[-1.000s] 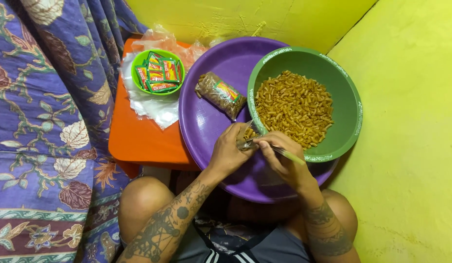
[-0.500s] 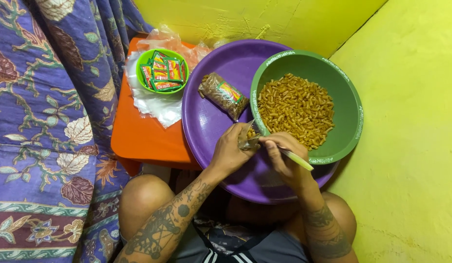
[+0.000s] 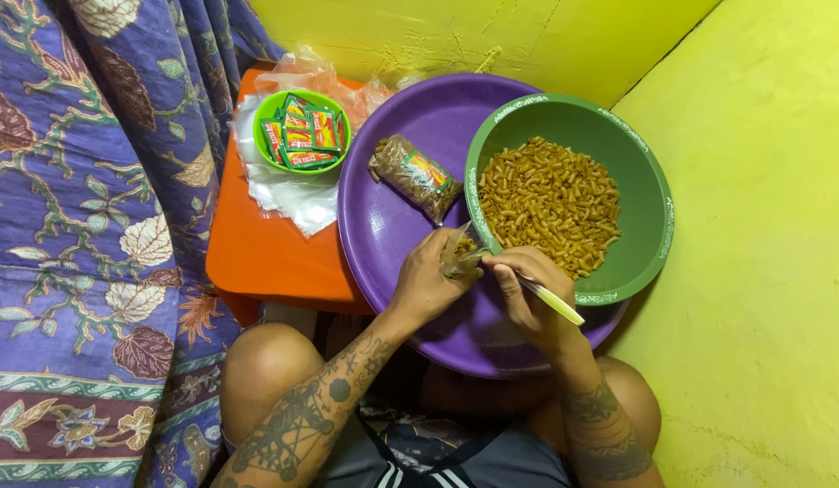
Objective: The person packages snacks by scooping them from a large bowl into small plastic bags with a spoon. The person holds each plastic bag open with one hand while using the spoon to fill it, occasionally pressing the snacks down and shaking the bag to settle the contents.
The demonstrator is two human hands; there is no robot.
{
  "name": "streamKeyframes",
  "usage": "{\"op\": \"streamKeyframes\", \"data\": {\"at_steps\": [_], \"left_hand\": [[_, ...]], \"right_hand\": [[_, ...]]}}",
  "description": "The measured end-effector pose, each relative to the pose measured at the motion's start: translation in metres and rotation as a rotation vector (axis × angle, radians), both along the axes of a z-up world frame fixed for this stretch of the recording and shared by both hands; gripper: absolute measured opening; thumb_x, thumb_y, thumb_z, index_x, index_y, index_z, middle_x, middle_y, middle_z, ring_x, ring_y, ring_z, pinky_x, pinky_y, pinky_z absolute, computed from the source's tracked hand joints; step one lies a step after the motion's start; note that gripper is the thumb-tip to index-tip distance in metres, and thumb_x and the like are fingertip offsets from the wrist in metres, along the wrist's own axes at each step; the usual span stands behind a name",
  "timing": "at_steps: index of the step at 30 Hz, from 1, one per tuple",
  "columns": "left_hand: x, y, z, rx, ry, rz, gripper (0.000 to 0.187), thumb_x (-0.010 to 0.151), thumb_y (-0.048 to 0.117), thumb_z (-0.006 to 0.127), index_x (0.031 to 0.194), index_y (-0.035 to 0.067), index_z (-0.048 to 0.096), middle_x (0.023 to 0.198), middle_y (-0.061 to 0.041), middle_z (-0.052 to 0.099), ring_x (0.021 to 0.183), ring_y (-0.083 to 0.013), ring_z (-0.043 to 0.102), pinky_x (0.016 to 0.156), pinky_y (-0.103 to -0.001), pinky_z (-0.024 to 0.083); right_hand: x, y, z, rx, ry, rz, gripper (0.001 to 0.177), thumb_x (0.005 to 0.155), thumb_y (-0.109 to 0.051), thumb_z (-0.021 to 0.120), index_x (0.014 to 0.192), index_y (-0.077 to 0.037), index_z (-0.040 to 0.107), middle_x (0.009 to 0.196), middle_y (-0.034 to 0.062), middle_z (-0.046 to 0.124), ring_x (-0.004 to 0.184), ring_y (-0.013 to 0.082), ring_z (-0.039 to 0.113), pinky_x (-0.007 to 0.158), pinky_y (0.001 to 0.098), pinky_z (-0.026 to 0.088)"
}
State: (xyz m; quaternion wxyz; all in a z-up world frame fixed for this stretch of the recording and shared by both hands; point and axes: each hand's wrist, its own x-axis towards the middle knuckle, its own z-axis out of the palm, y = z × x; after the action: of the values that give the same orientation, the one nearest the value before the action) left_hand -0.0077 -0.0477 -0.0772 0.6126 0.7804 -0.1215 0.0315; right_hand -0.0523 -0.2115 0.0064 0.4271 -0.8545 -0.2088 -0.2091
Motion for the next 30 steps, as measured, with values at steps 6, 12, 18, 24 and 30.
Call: {"op": "streamKeyframes", "data": {"at_steps": [6, 12, 18, 24, 30], "left_hand": [[0.001, -0.004, -0.011, 0.017, -0.002, -0.027, 0.039, 0.068, 0.015, 0.083, 0.103, 0.014, 0.065, 0.087, -0.013, 0.067, 0.088, -0.0409, 0.070, 0.078, -0.049, 0.056], [-0.002, 0.001, 0.005, 0.009, -0.040, -0.014, 0.037, 0.073, 0.028, 0.083, 0.102, 0.014, 0.065, 0.087, -0.012, 0.067, 0.087, -0.0399, 0.070, 0.077, -0.048, 0.056], [0.001, -0.005, -0.005, 0.027, -0.043, -0.015, 0.042, 0.069, 0.023, 0.082, 0.106, 0.014, 0.065, 0.087, -0.013, 0.067, 0.087, -0.0406, 0.070, 0.077, -0.049, 0.056], [-0.004, 0.001, 0.017, 0.019, -0.051, -0.004, 0.036, 0.071, 0.024, 0.084, 0.097, 0.013, 0.061, 0.084, -0.015, 0.065, 0.085, -0.0435, 0.069, 0.076, -0.051, 0.055], [0.000, -0.002, 0.000, 0.019, -0.043, 0.013, 0.034, 0.075, 0.033, 0.083, 0.094, 0.014, 0.061, 0.082, -0.010, 0.065, 0.084, -0.0370, 0.070, 0.075, -0.046, 0.056]], "right_hand": [[0.008, 0.009, -0.008, -0.125, -0.022, 0.114, 0.021, 0.102, -0.021, 0.061, 0.098, -0.007, 0.075, 0.085, 0.0146, 0.073, 0.077, 0.0400, 0.072, 0.071, 0.0489, 0.057], [0.004, -0.006, -0.007, -0.017, -0.028, 0.039, 0.020, 0.100, -0.021, 0.062, 0.099, -0.010, 0.078, 0.085, 0.0091, 0.073, 0.078, 0.0319, 0.073, 0.076, 0.0405, 0.057], [0.012, 0.004, -0.016, -0.012, -0.069, 0.122, 0.016, 0.099, -0.013, 0.064, 0.098, -0.003, 0.076, 0.087, 0.0155, 0.075, 0.080, 0.0381, 0.073, 0.076, 0.0469, 0.058], [0.004, 0.009, 0.004, -0.070, -0.043, 0.057, 0.016, 0.100, -0.014, 0.063, 0.100, -0.005, 0.076, 0.086, 0.0144, 0.074, 0.079, 0.0366, 0.074, 0.075, 0.0453, 0.059], [0.003, 0.003, -0.014, 0.031, -0.094, 0.045, 0.014, 0.097, -0.013, 0.067, 0.099, -0.006, 0.079, 0.086, 0.0110, 0.075, 0.078, 0.0326, 0.074, 0.076, 0.0417, 0.059]]}}
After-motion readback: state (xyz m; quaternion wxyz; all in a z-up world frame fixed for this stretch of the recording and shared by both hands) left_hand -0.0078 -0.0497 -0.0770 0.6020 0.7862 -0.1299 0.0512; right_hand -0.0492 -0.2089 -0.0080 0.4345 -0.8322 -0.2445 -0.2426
